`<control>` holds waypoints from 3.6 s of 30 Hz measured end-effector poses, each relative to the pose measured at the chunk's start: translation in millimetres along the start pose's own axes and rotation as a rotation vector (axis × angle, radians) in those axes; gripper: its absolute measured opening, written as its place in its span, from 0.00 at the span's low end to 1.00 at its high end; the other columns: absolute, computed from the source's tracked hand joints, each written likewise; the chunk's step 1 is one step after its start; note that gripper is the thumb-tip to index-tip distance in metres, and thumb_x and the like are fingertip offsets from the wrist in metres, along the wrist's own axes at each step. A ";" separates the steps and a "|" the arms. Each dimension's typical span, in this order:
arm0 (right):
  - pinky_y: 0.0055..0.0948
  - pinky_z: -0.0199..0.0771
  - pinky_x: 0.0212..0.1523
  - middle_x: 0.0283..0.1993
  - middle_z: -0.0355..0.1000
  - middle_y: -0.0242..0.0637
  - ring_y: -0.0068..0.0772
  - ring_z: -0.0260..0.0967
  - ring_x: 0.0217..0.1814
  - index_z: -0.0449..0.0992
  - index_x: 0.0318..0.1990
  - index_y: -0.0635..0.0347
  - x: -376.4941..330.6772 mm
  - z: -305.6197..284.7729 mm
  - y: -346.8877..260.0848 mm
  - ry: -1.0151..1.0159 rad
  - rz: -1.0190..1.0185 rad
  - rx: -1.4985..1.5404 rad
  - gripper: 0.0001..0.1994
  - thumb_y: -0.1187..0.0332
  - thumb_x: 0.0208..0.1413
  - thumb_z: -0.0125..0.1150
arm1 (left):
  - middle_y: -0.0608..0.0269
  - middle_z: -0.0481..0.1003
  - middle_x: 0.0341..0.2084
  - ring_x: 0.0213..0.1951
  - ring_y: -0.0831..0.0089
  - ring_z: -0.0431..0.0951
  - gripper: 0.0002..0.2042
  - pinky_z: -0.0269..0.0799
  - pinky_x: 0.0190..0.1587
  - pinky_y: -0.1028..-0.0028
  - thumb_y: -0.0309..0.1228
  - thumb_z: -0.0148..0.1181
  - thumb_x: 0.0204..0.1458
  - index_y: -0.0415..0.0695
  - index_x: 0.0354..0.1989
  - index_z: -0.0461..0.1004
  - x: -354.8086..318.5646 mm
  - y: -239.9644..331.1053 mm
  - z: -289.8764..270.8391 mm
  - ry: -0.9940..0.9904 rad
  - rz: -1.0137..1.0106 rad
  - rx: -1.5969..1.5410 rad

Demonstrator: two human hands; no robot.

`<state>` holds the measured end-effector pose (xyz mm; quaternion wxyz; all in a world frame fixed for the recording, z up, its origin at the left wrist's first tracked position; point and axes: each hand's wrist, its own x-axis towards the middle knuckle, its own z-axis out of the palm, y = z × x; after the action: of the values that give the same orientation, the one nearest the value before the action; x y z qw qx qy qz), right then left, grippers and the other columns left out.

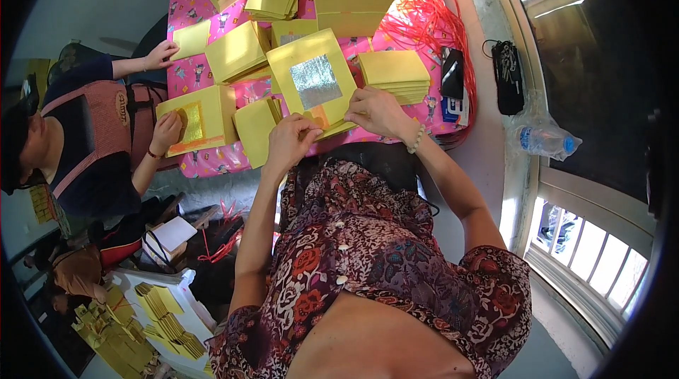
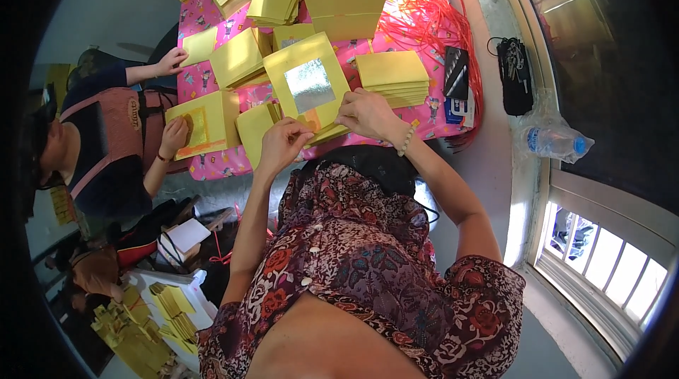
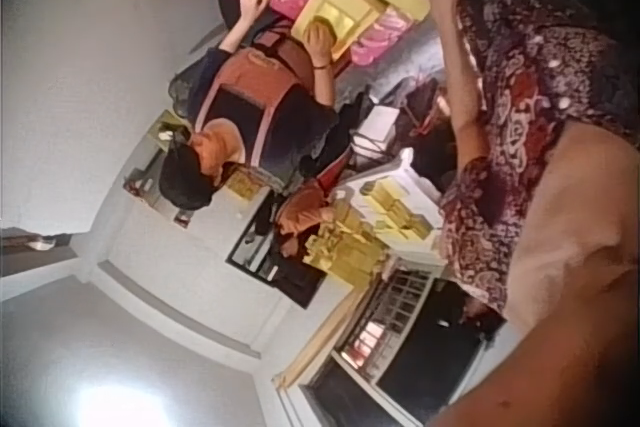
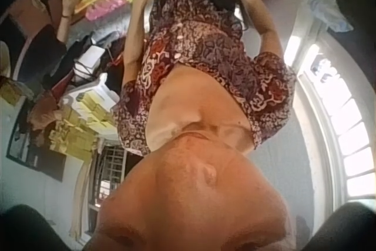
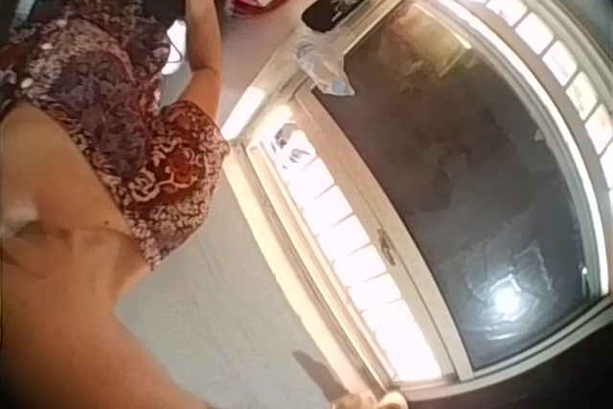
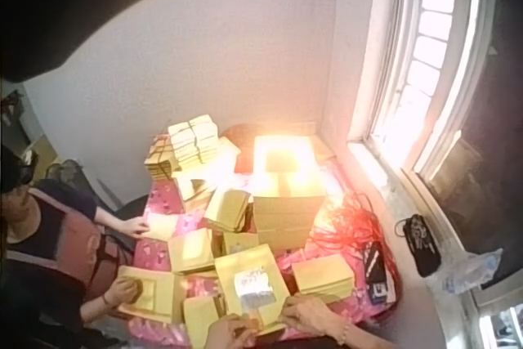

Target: The recorder is stacking and organizing sheets of joss paper on a table.

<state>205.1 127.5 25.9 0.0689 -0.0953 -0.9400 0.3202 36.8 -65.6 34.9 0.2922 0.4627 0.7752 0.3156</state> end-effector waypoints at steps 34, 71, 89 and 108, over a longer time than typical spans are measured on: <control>0.29 0.73 0.38 0.37 0.75 0.36 0.32 0.74 0.38 0.78 0.40 0.60 31.5 -21.5 16.0 0.072 0.155 0.414 0.10 0.64 0.55 0.65 | 0.55 0.76 0.32 0.38 0.61 0.76 0.12 0.71 0.42 0.66 0.33 0.64 0.51 0.42 0.42 0.77 28.9 -42.0 -15.8 0.318 0.127 -0.145; 0.44 0.67 0.35 0.33 0.67 0.50 0.52 0.67 0.33 0.69 0.35 0.67 44.1 31.7 7.9 0.375 0.491 0.217 0.15 0.62 0.55 0.63 | 0.62 0.74 0.18 0.22 0.70 0.74 0.12 0.68 0.27 0.70 0.39 0.60 0.55 0.41 0.36 0.76 40.6 -44.8 16.3 0.446 -0.240 -0.038; 0.48 0.70 0.38 0.40 0.69 0.54 0.59 0.70 0.39 0.69 0.37 0.67 49.4 40.9 10.3 0.433 0.518 0.170 0.15 0.62 0.55 0.62 | 0.63 0.76 0.23 0.24 0.68 0.77 0.13 0.70 0.30 0.67 0.38 0.63 0.52 0.47 0.42 0.73 49.4 -34.3 16.5 0.555 -0.320 -0.130; 0.48 0.71 0.38 0.40 0.69 0.54 0.59 0.70 0.39 0.69 0.37 0.67 52.0 44.2 14.1 0.437 0.517 0.143 0.14 0.63 0.55 0.62 | 0.64 0.77 0.23 0.26 0.69 0.77 0.14 0.70 0.31 0.67 0.39 0.66 0.50 0.47 0.41 0.73 54.8 -37.2 14.4 0.524 -0.418 -0.149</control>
<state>148.0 124.0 -13.9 0.1917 -0.3915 -0.8231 0.3640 5.8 -26.8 -11.2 0.1743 0.1742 0.8769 0.4127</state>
